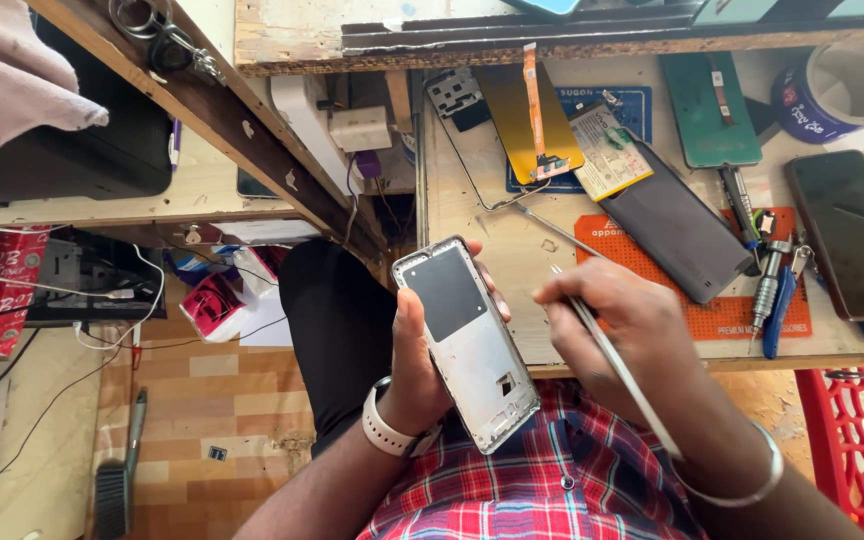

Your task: The person sits at a cluttered workbench and uses a metal spudger to pry and separate the screen assembly from the frame of a white smartphone. They work along the edges of the device, carefully lifting the display to detach it from the chassis.

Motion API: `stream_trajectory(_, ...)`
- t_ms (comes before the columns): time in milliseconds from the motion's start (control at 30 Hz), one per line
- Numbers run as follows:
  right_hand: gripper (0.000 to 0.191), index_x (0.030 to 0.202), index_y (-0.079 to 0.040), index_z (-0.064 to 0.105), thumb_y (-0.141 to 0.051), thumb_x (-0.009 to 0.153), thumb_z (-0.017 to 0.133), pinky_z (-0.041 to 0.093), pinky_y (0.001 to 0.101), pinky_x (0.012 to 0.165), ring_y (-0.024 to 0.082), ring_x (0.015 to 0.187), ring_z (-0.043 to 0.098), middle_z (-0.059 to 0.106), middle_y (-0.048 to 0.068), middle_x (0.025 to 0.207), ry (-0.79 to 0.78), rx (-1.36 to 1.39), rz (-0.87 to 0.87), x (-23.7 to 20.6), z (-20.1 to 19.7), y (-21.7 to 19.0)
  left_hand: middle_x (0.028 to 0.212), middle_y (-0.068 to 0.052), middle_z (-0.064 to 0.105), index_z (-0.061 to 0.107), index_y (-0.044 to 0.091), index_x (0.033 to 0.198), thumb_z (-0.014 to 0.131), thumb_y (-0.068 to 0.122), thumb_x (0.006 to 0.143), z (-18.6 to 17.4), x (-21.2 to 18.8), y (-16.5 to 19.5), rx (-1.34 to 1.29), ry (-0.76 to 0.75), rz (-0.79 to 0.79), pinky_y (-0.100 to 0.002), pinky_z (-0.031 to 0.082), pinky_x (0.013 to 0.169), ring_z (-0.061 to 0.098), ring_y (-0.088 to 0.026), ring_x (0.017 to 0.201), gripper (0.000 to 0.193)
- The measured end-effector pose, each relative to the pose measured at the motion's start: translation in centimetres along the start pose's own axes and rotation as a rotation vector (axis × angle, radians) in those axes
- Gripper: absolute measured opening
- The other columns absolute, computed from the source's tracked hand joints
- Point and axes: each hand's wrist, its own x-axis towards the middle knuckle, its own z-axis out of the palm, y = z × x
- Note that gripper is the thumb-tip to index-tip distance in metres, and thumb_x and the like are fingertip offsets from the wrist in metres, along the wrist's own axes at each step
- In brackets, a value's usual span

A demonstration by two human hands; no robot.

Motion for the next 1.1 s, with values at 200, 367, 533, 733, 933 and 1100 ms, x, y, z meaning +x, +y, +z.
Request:
stream_trajectory(200,0.021,0.094,-0.002,0.072,-0.018,0.082,0.080,0.056,0.0332,0.069,0.024,0.077,0.071,0.070,0.012,0.086,-0.034,-0.074,-0.092,1.6,1.8,-0.6,0.120,-0.012,0.058,0.034,0.001,0.161,0.061,0.071,0.098,-0.1,-0.4,0.0,0.074,-0.009,-0.005,-0.036,0.052,0.096,0.061,-0.019,0.110,0.099)
stream_trajectory(367,0.011,0.095,-0.004,0.071,-0.013,0.089,0.072,0.054,0.0389,0.067,0.031,0.077,0.068,0.066,0.012,0.085,-0.077,-0.119,-0.141,1.9,2.3,-1.1,0.139,-0.009,0.055,0.041,-0.003,0.154,0.067,0.073,0.092,0.1,-0.3,0.1,0.317,0.025,0.076,-0.034,0.045,0.113,0.054,-0.015,0.128,0.101)
stream_trajectory(533,0.010,0.092,-0.004,0.065,-0.011,0.088,0.070,0.051,0.0458,0.067,0.036,0.077,0.063,0.061,0.014,0.085,-0.078,-0.277,-0.285,1.9,2.4,-1.1,0.142,-0.006,0.053,0.044,-0.002,0.152,0.069,0.074,0.091,0.2,-0.4,0.0,0.472,0.006,0.143,-0.031,0.041,0.116,0.051,-0.013,0.130,0.100)
stream_trajectory(733,0.011,0.092,-0.004,0.062,-0.011,0.088,0.070,0.050,0.0473,0.067,0.037,0.078,0.061,0.058,0.015,0.086,-0.062,-0.272,-0.318,1.6,2.8,-0.6,0.137,-0.006,0.054,0.043,-0.001,0.150,0.074,0.069,0.091,0.2,-0.5,-0.2,0.435,0.003,0.134,-0.030,0.041,0.115,0.051,-0.012,0.126,0.097)
stream_trajectory(933,0.011,0.089,-0.004,0.061,-0.011,0.090,0.069,0.049,0.0464,0.066,0.036,0.076,0.060,0.058,0.015,0.084,-0.020,-0.257,-0.321,1.1,2.6,-0.5,0.121,-0.007,0.054,0.044,0.000,0.147,0.077,0.064,0.090,0.3,-0.4,0.1,0.358,0.019,0.079,-0.031,0.048,0.102,0.056,-0.015,0.111,0.093)
stream_trajectory(1100,0.008,0.090,-0.001,0.061,-0.008,0.091,0.065,0.052,0.0358,0.064,0.025,0.071,0.062,0.060,0.012,0.083,0.038,-0.098,-0.288,0.8,0.0,-1.0,0.117,-0.008,0.055,0.043,0.000,0.146,0.077,0.061,0.092,0.2,0.2,-0.1,0.192,0.041,0.080,-0.033,0.050,0.091,0.058,-0.019,0.103,0.089)
